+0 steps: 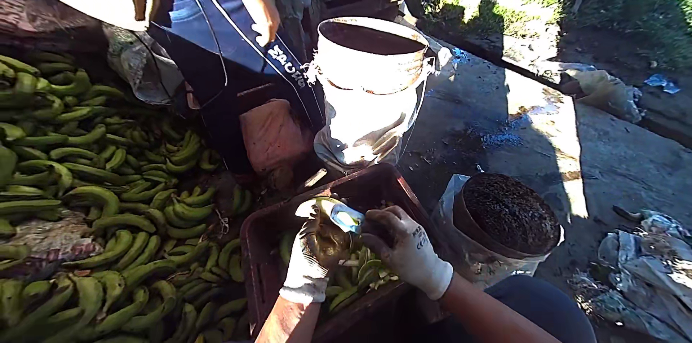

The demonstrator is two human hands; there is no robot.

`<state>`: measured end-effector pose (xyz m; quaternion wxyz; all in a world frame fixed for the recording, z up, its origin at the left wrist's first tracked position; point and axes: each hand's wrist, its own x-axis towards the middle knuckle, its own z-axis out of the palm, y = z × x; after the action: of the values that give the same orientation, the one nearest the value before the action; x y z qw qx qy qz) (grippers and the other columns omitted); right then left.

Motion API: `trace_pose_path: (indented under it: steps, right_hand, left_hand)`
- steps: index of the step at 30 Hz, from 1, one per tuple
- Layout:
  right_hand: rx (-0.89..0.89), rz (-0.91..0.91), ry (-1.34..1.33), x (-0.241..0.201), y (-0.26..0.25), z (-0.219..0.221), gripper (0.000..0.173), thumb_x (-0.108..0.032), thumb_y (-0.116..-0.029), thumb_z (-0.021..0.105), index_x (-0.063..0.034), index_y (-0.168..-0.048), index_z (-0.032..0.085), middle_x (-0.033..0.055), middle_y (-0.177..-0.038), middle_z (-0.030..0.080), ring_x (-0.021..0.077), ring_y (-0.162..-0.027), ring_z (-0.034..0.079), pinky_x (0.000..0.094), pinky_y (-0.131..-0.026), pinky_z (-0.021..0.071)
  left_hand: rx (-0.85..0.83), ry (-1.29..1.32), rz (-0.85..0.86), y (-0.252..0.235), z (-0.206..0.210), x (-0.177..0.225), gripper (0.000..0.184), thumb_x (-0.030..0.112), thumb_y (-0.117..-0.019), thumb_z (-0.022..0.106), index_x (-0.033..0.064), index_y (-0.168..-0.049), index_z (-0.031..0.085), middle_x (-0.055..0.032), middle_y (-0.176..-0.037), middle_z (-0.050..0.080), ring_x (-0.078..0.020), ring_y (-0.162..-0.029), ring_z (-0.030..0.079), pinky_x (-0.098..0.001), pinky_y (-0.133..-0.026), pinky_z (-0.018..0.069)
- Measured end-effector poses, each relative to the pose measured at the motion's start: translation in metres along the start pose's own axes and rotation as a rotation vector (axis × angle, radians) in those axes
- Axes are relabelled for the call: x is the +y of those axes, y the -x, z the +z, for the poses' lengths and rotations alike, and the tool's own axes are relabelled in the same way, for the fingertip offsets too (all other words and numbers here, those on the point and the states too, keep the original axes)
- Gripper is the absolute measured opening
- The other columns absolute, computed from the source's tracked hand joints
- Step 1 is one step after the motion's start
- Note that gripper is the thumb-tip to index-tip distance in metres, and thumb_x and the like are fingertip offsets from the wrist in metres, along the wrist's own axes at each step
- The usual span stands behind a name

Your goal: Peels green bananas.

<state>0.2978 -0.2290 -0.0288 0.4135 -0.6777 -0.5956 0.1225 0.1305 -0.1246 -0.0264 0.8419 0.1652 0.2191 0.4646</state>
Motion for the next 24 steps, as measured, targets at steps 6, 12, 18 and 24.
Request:
trace_pose_path:
  steps: [6, 12, 18, 24]
  right_hand:
    - [0.039, -0.167, 0.06, 0.008, -0.001, 0.004, 0.043, -0.049, -0.0931, 0.071, -0.0205, -0.125, 0.073, 0.0062, -0.113, 0.07, 0.0162, -0.103, 0.067, 0.0355, -0.089, 0.0584]
    - [0.036, -0.209, 0.093, 0.01, -0.001, 0.003, 0.041, -0.049, -0.0928, 0.071, -0.0227, -0.124, 0.073, 0.0057, -0.112, 0.07, 0.0171, -0.103, 0.067, 0.037, -0.088, 0.0579]
    - [0.0, -0.198, -0.008, 0.025, -0.02, -0.003, 0.038, -0.045, -0.0975, 0.067, -0.0208, -0.126, 0.074, 0.0048, -0.114, 0.071, 0.014, -0.106, 0.067, 0.0352, -0.092, 0.0575]
    - [-0.301, 0.389, -0.061, 0.048, -0.049, -0.021, 0.042, -0.056, -0.1021, 0.051, -0.0261, -0.118, 0.076, -0.0054, -0.11, 0.075, 0.0086, -0.104, 0.068, 0.0412, -0.096, 0.0538]
  left_hand:
    - [0.111, -0.018, -0.044, -0.006, 0.003, -0.003, 0.042, 0.032, -0.1121, 0.023, 0.0048, -0.118, 0.055, -0.016, -0.104, 0.069, -0.0253, -0.093, 0.071, -0.0394, -0.075, 0.0615]
    - [0.138, -0.068, -0.056, -0.006, 0.001, -0.001, 0.042, 0.032, -0.1122, 0.024, 0.0046, -0.118, 0.055, -0.0154, -0.101, 0.068, -0.0244, -0.09, 0.071, -0.0378, -0.074, 0.0615]
    - [-0.093, -0.249, -0.188, 0.009, 0.009, 0.009, 0.036, 0.021, -0.1102, 0.031, 0.0034, -0.117, 0.062, -0.0138, -0.1, 0.07, -0.0197, -0.088, 0.071, -0.0345, -0.076, 0.0615]
    - [-0.312, -0.547, -0.319, 0.019, 0.016, 0.016, 0.029, 0.016, -0.1007, 0.044, 0.0087, -0.114, 0.069, -0.0058, -0.098, 0.072, -0.0116, -0.087, 0.07, -0.0294, -0.078, 0.0597]
